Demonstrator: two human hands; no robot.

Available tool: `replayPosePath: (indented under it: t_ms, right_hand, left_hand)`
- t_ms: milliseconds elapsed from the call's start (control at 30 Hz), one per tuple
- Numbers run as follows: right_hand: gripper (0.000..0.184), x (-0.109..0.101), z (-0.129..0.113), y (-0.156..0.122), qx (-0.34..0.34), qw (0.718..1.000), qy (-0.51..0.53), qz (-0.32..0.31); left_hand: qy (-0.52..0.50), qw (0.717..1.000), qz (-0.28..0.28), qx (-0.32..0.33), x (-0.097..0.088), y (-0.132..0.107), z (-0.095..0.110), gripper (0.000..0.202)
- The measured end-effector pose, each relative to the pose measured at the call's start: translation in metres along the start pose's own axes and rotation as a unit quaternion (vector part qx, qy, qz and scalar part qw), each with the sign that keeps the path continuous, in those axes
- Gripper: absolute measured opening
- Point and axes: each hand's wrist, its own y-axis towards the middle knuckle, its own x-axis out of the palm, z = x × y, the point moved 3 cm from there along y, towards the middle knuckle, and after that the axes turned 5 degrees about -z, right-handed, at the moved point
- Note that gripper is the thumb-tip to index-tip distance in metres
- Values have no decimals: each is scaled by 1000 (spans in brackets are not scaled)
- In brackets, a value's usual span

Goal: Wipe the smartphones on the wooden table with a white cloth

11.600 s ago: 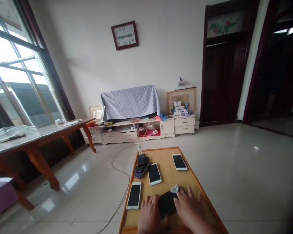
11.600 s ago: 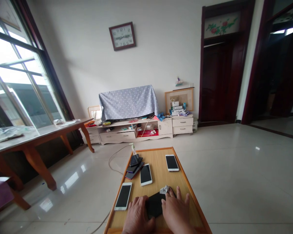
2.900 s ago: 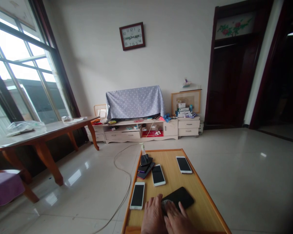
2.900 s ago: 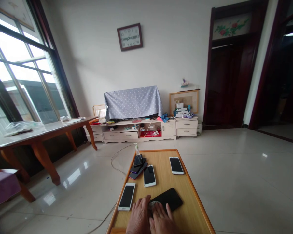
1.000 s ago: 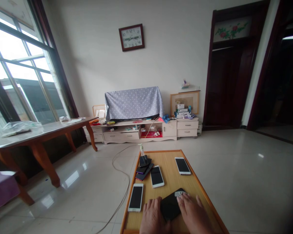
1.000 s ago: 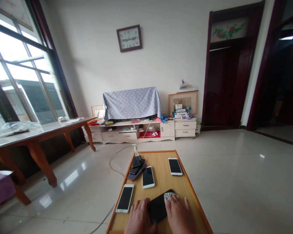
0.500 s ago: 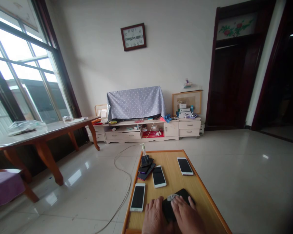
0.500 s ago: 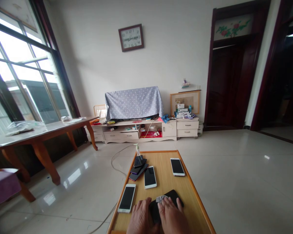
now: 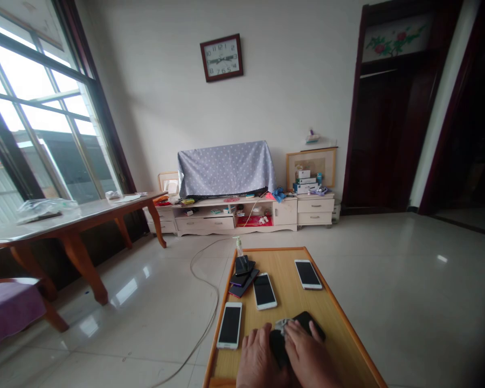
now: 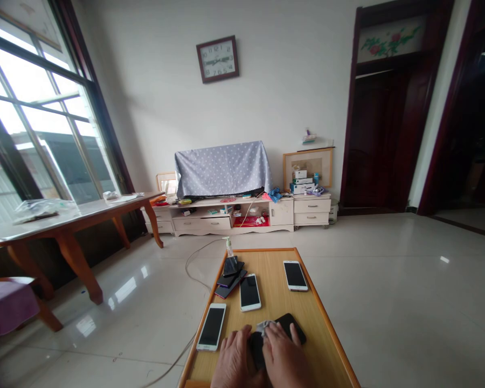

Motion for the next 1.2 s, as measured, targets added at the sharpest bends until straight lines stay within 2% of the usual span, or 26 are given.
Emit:
replayPosePath:
  t_ms: [67, 133, 333, 433, 533, 700, 800, 900, 1033, 1100, 1200]
  right_hand:
    - [51, -7, 16, 5, 54, 997, -29, 39]
    - [51, -6, 18, 6, 63, 996, -38, 43]
    - [52, 19, -32, -2, -58, 995, 15, -75]
    - [51, 17, -39, 1, -51, 996, 22, -62]
    - [49, 9, -22, 9, -15, 1000, 5, -8]
    - [50, -3, 31, 23, 91, 991, -74, 69]
    - [51, -3, 41, 22, 120, 985, -99, 81]
    - [51, 8, 19, 16, 72, 993, -80, 48]
    - [53, 26, -25, 7, -21, 999, -3, -49]
    - [54, 25, -37, 2, -38, 995, 23, -84]
    - [53, 10, -42, -7, -63, 991, 49, -111]
  left_hand:
    - [-3, 1000, 4, 2, -3, -1, 3, 87]
    - [-5, 1000, 1, 1, -4, -2, 4, 87]
    - [3, 1000, -26, -10, -2, 1, -1, 65]
    - [7, 1000, -25, -11, -3, 1, 1, 67]
    - [4, 1000, -6, -3, -6, -1, 6, 74]
    - [-4, 1000, -2, -11, -7, -3, 9, 89]
    - [-1, 1000, -8, -10, -7, -2, 8, 91]
    - [3, 1000, -18, -15, -7, -1, 7, 89]
    - [5, 999, -35, -12, -4, 2, 3, 70]
    - [14, 998, -50, -20, 0, 3, 0, 67]
    - [13, 999, -39, -18, 1, 2, -2, 67]
